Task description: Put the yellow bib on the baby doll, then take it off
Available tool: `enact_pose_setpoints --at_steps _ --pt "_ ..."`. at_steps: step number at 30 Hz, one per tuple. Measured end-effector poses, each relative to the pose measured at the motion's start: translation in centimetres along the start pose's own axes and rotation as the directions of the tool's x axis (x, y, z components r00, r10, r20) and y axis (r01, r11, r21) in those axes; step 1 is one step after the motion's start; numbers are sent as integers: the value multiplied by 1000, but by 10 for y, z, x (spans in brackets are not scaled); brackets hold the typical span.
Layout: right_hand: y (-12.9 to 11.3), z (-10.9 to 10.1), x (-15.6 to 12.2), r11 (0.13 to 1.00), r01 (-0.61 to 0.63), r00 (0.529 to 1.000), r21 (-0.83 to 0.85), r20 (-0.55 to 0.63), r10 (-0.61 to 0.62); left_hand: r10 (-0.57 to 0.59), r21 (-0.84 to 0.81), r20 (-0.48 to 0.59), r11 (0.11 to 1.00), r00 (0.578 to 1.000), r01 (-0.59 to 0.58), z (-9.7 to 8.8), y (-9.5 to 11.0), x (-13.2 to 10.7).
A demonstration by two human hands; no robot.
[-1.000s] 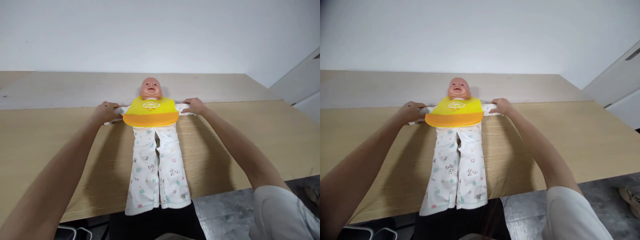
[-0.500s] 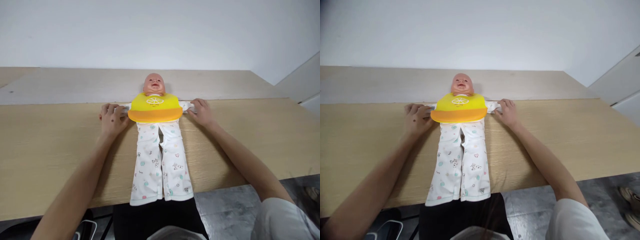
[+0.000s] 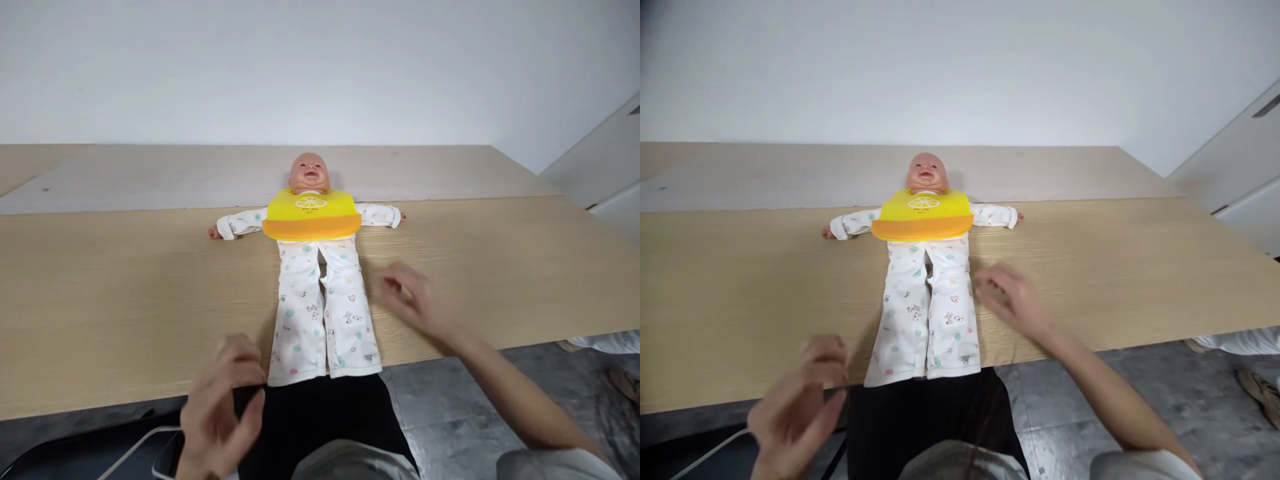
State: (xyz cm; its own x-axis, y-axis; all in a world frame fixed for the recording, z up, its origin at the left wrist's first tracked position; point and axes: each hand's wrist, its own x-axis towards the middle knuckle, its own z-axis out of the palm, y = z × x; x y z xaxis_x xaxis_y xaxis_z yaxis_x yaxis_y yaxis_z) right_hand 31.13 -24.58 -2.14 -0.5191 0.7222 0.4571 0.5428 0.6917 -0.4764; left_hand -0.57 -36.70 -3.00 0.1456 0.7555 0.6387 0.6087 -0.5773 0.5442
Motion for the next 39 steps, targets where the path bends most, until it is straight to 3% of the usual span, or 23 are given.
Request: enact_pose_setpoints --at_steps 2,5,10,12,15,19,25,30,34,39 --pt "-30 1 -30 998 66 998 21 9 -66 34 96 35 995 999 -38 4 12 -22" --pt "-56 19 -65 991 98 991 -91 -85 -106 118 333 49 934 992 -128 21 13 -31" --pt "-59 61 -83 989 -104 975 -108 -208 80 90 564 -187 825 978 32 45 -2 -27" --pt "-57 70 -84 985 -132 966 -111 -236 103 51 609 -173 790 984 66 48 -9 -31" --pt "-56 75 -85 983 -129 964 -133 -248 93 42 680 -85 733 996 27 49 -16 -40" --pt "-59 78 -84 984 -78 958 -159 -285 30 84 674 0 737 996 -62 56 -17 -51" --pt "-64 82 -85 991 -36 956 -131 -293 -4 53 568 -103 823 993 15 71 -3 -55" --pt "-63 80 -89 996 -41 964 -74 -265 20 15 433 -168 899 986 60 60 -7 -55" --pt "-62 80 -87 996 -59 968 -64 -248 41 4 502 -192 859 981 95 51 -15 -56" --pt "-67 82 -81 987 -146 937 -71 -331 115 -3 594 -201 795 980 124 64 -11 -50"
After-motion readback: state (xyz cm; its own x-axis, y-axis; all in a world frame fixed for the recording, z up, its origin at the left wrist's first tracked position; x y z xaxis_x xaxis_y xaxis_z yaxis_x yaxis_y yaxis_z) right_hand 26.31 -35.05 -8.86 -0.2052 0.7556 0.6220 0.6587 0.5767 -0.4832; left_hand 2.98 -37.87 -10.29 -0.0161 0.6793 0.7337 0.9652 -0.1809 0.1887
